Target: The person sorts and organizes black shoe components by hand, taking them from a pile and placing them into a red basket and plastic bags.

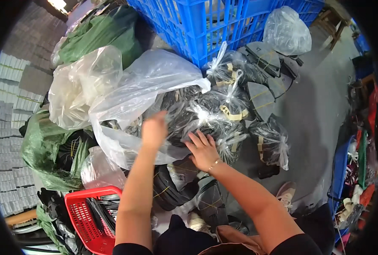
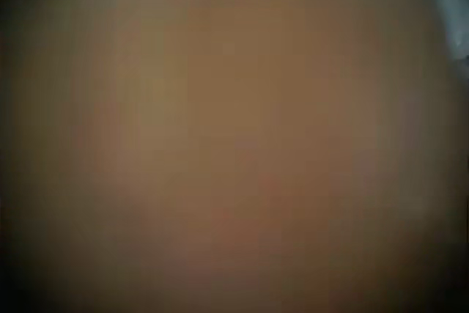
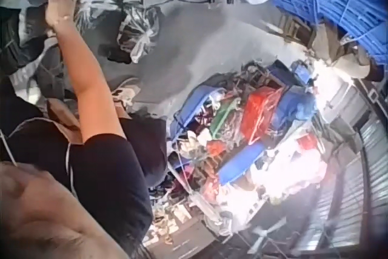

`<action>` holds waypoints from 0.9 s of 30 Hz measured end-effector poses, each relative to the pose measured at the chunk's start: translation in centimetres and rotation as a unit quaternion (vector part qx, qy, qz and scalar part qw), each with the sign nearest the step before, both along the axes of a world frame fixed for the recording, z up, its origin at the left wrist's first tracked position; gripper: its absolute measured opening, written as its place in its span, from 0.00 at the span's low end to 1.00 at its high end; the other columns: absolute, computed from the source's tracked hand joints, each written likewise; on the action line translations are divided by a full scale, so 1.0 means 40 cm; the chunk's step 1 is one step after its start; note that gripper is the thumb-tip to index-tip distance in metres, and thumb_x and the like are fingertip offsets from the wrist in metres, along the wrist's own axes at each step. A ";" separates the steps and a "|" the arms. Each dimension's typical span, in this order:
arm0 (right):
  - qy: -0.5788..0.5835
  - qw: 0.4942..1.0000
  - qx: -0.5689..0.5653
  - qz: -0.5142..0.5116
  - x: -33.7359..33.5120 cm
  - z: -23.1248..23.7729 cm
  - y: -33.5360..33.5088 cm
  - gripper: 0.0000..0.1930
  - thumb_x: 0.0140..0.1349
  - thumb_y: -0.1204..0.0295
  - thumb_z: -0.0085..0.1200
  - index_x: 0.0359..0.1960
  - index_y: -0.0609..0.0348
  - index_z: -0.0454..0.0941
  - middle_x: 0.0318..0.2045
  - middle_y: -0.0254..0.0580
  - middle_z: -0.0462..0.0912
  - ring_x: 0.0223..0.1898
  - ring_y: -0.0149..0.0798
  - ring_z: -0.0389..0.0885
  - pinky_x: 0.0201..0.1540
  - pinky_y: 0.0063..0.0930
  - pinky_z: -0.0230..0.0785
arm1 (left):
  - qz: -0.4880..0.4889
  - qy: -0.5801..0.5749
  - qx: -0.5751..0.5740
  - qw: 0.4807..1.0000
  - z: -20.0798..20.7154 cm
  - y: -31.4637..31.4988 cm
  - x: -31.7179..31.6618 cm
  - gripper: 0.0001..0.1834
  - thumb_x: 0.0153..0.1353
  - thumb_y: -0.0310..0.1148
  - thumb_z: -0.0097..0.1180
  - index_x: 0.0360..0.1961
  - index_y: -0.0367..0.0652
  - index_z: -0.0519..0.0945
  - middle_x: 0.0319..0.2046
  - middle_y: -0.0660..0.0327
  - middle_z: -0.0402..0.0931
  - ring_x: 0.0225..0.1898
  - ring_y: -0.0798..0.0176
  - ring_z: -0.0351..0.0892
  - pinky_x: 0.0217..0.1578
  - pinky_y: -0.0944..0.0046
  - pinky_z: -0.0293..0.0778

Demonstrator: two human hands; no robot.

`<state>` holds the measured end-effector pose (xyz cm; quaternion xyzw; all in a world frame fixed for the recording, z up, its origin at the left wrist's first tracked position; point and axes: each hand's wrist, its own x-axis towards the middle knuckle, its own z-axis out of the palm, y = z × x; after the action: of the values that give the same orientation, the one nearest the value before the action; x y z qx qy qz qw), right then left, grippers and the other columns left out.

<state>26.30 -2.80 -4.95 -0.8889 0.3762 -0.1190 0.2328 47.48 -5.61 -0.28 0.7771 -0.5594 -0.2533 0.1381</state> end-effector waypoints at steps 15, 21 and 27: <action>0.144 0.986 0.001 -0.080 -0.166 -0.005 -0.056 0.28 0.55 0.52 0.48 0.57 0.44 0.62 0.59 0.29 0.62 0.63 0.38 0.52 0.59 0.61 0.38 | 0.067 0.025 -0.032 0.997 0.065 0.074 -0.040 0.36 0.32 0.40 0.72 0.44 0.34 0.73 0.40 0.51 0.74 0.41 0.54 0.75 0.43 0.60 0.69; -0.122 0.980 0.025 -0.153 -0.140 0.036 -0.064 0.19 0.58 0.57 0.49 0.44 0.56 0.75 0.42 0.43 0.77 0.50 0.41 0.70 0.51 0.37 0.58 | 0.118 0.508 -0.028 0.853 0.085 0.128 -0.070 0.32 0.40 0.30 0.68 0.49 0.33 0.71 0.39 0.61 0.76 0.37 0.70 0.73 0.41 0.69 0.69; -0.341 0.830 0.373 -0.236 -0.094 0.174 -0.033 0.19 0.64 0.56 0.43 0.32 0.62 0.74 0.27 0.28 0.73 0.31 0.23 0.66 0.35 0.20 0.61 | 0.155 0.692 0.004 0.705 0.073 0.160 -0.140 0.27 0.44 0.24 0.64 0.48 0.36 0.71 0.40 0.62 0.76 0.38 0.69 0.75 0.43 0.68 0.70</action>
<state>22.53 -4.10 2.00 -0.5215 0.4871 -0.3168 0.6248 41.88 0.81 2.64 0.4597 -0.1766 -0.6974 0.5208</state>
